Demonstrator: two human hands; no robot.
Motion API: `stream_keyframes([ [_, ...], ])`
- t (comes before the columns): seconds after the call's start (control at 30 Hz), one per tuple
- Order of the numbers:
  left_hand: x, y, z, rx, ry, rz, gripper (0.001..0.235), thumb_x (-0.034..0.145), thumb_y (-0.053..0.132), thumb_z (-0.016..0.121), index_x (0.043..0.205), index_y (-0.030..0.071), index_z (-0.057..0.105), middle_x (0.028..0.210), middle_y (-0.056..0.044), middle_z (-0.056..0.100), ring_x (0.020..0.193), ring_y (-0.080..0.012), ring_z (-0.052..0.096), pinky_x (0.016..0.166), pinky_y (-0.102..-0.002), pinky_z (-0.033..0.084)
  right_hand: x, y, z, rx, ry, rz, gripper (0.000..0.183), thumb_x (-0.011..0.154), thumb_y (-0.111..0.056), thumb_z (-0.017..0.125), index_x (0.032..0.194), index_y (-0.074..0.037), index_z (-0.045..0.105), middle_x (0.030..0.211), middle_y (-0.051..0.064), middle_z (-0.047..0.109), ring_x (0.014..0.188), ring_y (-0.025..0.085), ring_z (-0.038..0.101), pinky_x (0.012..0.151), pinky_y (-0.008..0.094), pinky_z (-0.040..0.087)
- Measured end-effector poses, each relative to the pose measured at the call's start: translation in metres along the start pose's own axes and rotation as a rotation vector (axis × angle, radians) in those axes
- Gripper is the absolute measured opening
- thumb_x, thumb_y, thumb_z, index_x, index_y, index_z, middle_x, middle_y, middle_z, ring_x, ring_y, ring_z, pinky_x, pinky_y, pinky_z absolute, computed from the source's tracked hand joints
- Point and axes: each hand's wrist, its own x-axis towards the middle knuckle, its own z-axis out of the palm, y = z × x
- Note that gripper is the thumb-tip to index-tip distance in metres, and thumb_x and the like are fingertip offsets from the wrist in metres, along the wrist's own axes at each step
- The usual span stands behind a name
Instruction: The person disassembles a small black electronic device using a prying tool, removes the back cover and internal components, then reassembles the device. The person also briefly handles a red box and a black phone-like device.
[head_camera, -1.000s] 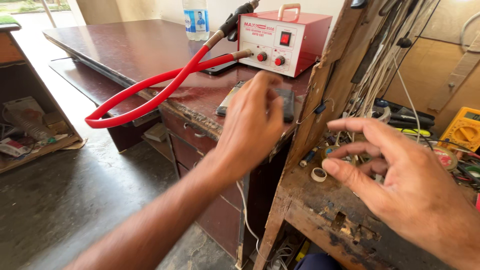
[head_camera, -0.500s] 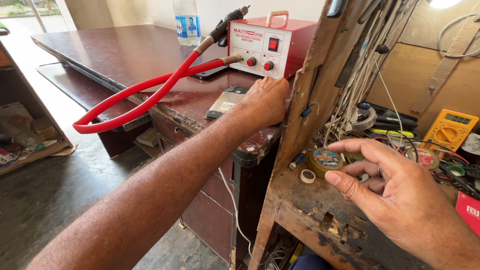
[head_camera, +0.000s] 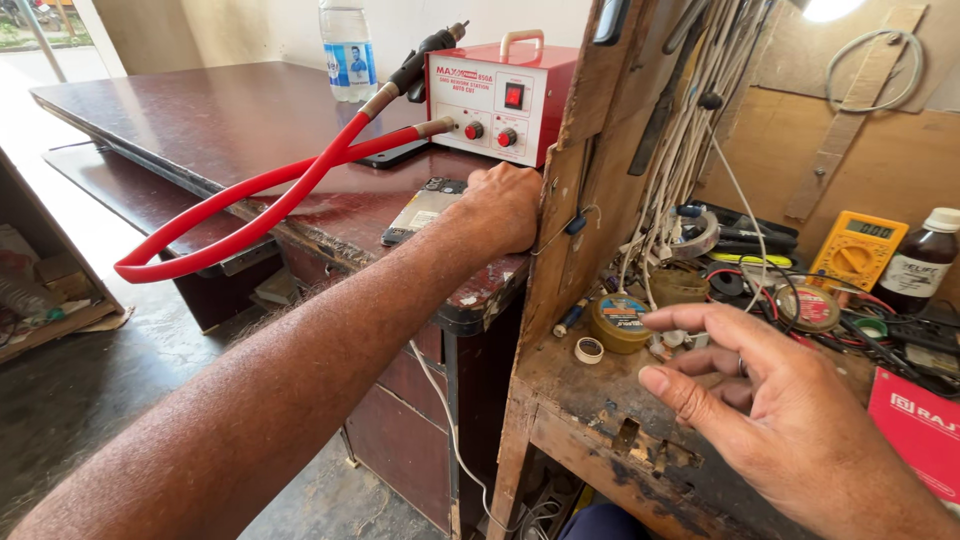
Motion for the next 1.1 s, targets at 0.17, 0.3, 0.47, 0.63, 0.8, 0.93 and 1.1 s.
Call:
stream_keyframes([
  [0.17, 0.005, -0.005, 0.004, -0.004, 0.039, 0.023, 0.030, 0.084, 0.025, 0.075, 0.109, 0.007, 0.074, 0.112, -0.016, 0.073, 0.114, -0.0314, 0.067, 0.093, -0.047, 0.055, -0.005, 0.015, -0.001, 0.080, -0.005, -0.275, 0.048, 0.091, -0.020, 0.077, 0.136, -0.008, 0.065, 0.109, 0.007, 0.070, 0.097, 0.016, 0.068, 0.076, 0.029, 0.065],
  [0.3, -0.004, -0.006, 0.002, -0.027, 0.170, 0.181, 0.024, 0.084, 0.023, 0.073, 0.102, 0.006, 0.075, 0.106, -0.020, 0.074, 0.106, -0.0371, 0.070, 0.091, -0.048, 0.057, -0.010, 0.026, -0.004, 0.117, -0.004, -0.252, 0.047, 0.091, -0.018, 0.077, 0.135, -0.007, 0.065, 0.114, 0.007, 0.068, 0.097, 0.016, 0.067, 0.077, 0.031, 0.065],
  [0.47, -0.015, -0.006, -0.005, -0.108, 0.238, 0.179, 0.023, 0.079, 0.017, 0.075, 0.098, 0.004, 0.075, 0.099, -0.022, 0.073, 0.100, -0.0385, 0.070, 0.086, -0.050, 0.057, -0.015, 0.032, -0.010, 0.135, 0.003, -0.277, 0.045, 0.091, -0.019, 0.076, 0.134, -0.006, 0.066, 0.120, 0.006, 0.068, 0.097, 0.015, 0.073, 0.076, 0.031, 0.066],
  [0.63, -0.037, -0.001, -0.027, -0.083, 0.158, 0.052, 0.023, 0.080, 0.015, 0.077, 0.095, -0.002, 0.071, 0.093, -0.023, 0.072, 0.091, -0.0351, 0.073, 0.080, -0.042, 0.062, -0.019, 0.038, -0.009, 0.060, 0.014, -0.212, 0.046, 0.090, -0.023, 0.077, 0.133, -0.008, 0.066, 0.117, 0.005, 0.069, 0.096, 0.013, 0.070, 0.073, 0.029, 0.064],
  [0.8, -0.095, 0.005, -0.072, -0.050, -0.008, -0.043, 0.022, 0.084, 0.021, 0.074, 0.094, 0.002, 0.071, 0.082, -0.014, 0.071, 0.071, -0.0258, 0.073, 0.062, -0.038, 0.064, -0.025, 0.038, -0.011, -0.026, 0.067, -0.084, 0.045, 0.085, -0.026, 0.079, 0.126, -0.009, 0.069, 0.117, 0.000, 0.070, 0.091, 0.013, 0.072, 0.057, 0.030, 0.060],
  [0.93, -0.156, 0.001, -0.104, -0.072, -0.099, -0.180, 0.031, 0.093, 0.032, 0.071, 0.113, 0.009, 0.067, 0.079, -0.015, 0.071, 0.071, -0.0254, 0.071, 0.066, -0.040, 0.059, -0.031, 0.035, -0.013, -0.077, 0.126, -0.137, 0.043, 0.085, -0.027, 0.080, 0.123, -0.011, 0.071, 0.110, 0.000, 0.072, 0.087, 0.012, 0.070, 0.057, 0.028, 0.059],
  [1.1, -0.210, 0.011, -0.116, -0.138, -0.288, -0.160, 0.037, 0.096, 0.030, 0.067, 0.123, 0.006, 0.061, 0.093, -0.017, 0.072, 0.083, -0.0250, 0.070, 0.076, -0.039, 0.057, -0.041, 0.036, -0.014, -0.059, 0.172, -0.007, 0.043, 0.082, -0.028, 0.078, 0.122, -0.014, 0.071, 0.097, 0.004, 0.076, 0.077, 0.012, 0.072, 0.058, 0.027, 0.059],
])
